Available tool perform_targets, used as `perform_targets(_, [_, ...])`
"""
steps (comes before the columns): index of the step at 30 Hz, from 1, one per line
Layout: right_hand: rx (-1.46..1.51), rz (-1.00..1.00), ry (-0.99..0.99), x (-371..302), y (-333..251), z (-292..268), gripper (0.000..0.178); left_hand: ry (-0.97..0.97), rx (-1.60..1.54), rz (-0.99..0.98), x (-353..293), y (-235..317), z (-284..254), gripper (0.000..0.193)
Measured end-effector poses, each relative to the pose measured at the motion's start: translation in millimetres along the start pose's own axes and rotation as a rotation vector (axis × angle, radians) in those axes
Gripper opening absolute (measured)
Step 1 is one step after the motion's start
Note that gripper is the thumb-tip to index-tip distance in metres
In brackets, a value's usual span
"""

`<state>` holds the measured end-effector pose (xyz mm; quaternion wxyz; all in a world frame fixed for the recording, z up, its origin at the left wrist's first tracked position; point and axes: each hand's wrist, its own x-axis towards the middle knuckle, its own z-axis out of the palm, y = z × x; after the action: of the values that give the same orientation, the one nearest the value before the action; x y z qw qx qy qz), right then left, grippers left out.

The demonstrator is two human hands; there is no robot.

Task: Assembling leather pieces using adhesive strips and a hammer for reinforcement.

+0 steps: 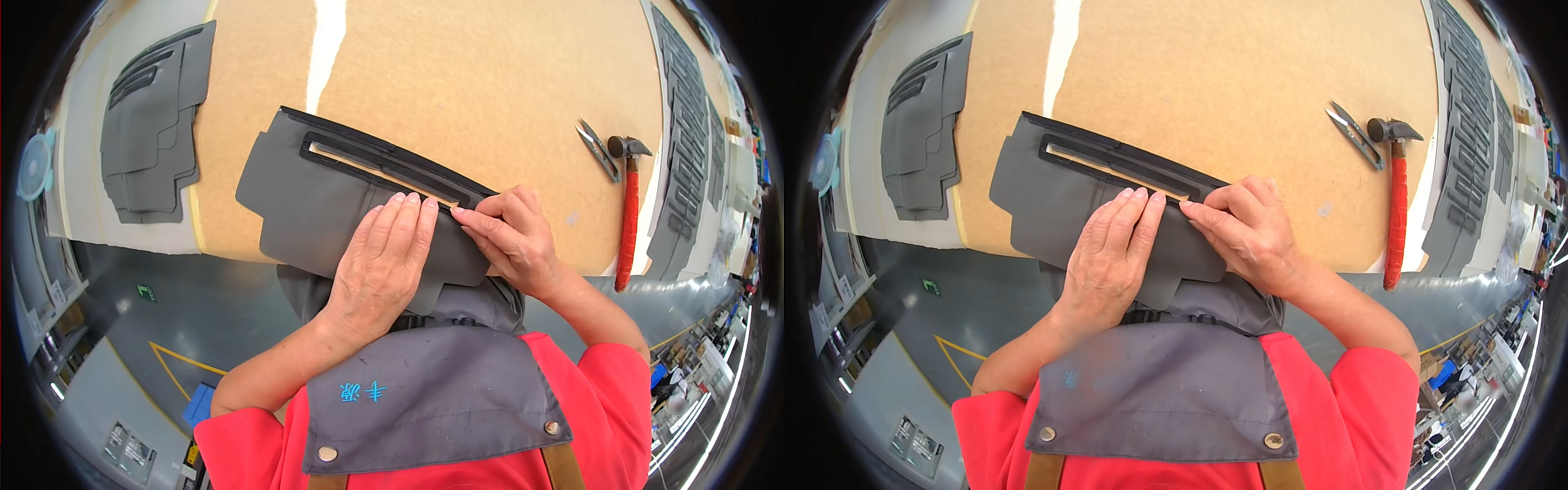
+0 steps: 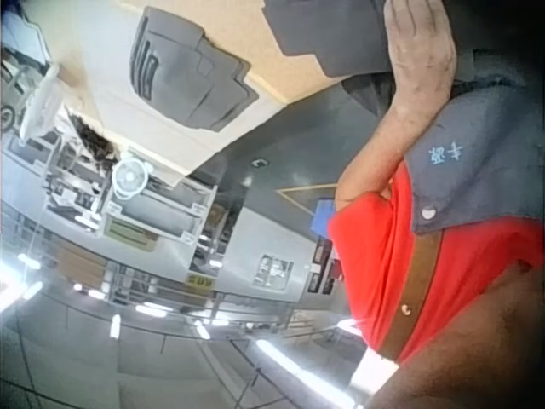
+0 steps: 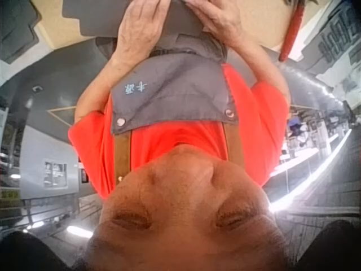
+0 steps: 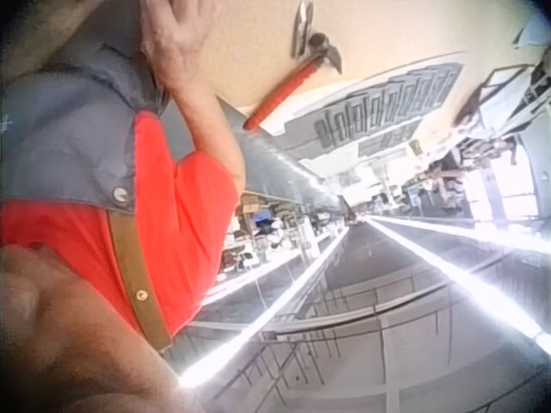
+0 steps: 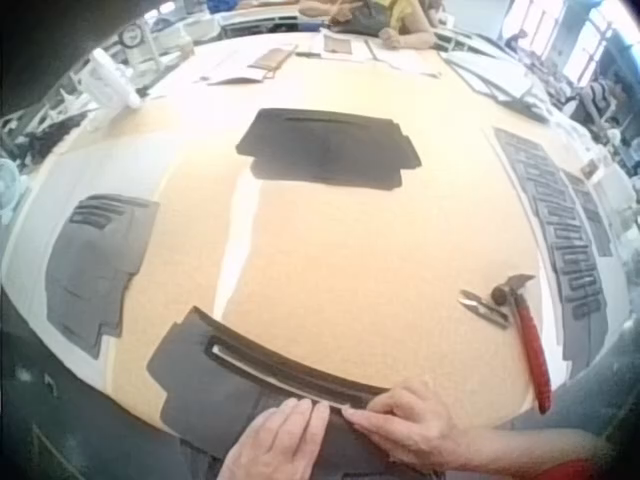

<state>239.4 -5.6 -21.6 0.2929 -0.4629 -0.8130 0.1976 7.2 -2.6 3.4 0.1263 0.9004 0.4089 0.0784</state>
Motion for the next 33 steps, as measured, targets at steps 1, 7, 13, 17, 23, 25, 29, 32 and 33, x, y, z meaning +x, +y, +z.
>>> perform_targets(1, [0.0,0.003,0.0,-0.2,1.0,-0.4,0.037,-0.004,0.002,-0.001,0.1,0.0,-0.2,0.056])
perform_targets(7, [-0.066,-0.09,-0.016,-0.5,6.6,-1.7,0.037,-0.019,-0.031,0.004,-1.4,-1.2,-1.4,0.057])
perform_targets(13, [-0.07,-0.163,-0.043,-1.4,14.4,-6.2,0.038,-0.041,-0.038,0.046,-3.2,-5.9,-2.9,0.058])
perform_targets(17, [-0.066,-0.224,-0.098,0.3,16.9,-10.5,0.046,-0.056,0.029,0.072,-3.6,-6.0,-6.3,0.058])
perform_targets(23, [-0.075,-0.274,-0.107,0.6,18.5,-12.5,0.05,-0.043,-0.065,0.069,-3.4,-4.2,-0.8,0.056])
perform_targets(25, [-0.09,-0.282,-0.095,-0.3,18.1,-11.9,0.05,-0.038,-0.041,0.077,-3.5,-2.4,-0.3,0.056])
perform_targets(29, [-0.106,-0.309,-0.103,0.6,17.8,-14.2,0.049,-0.042,-0.004,0.1,-1.8,-2.1,-4.7,0.056])
perform_targets(32, [-0.112,-0.329,-0.116,-0.6,20.7,-15.9,0.048,-0.063,0.006,0.103,-1.4,-1.2,-6.8,0.057])
perform_targets(33, [-0.116,-0.343,-0.124,-1.2,22.3,-15.7,0.046,-0.062,0.013,0.107,-1.5,-0.9,-6.6,0.057])
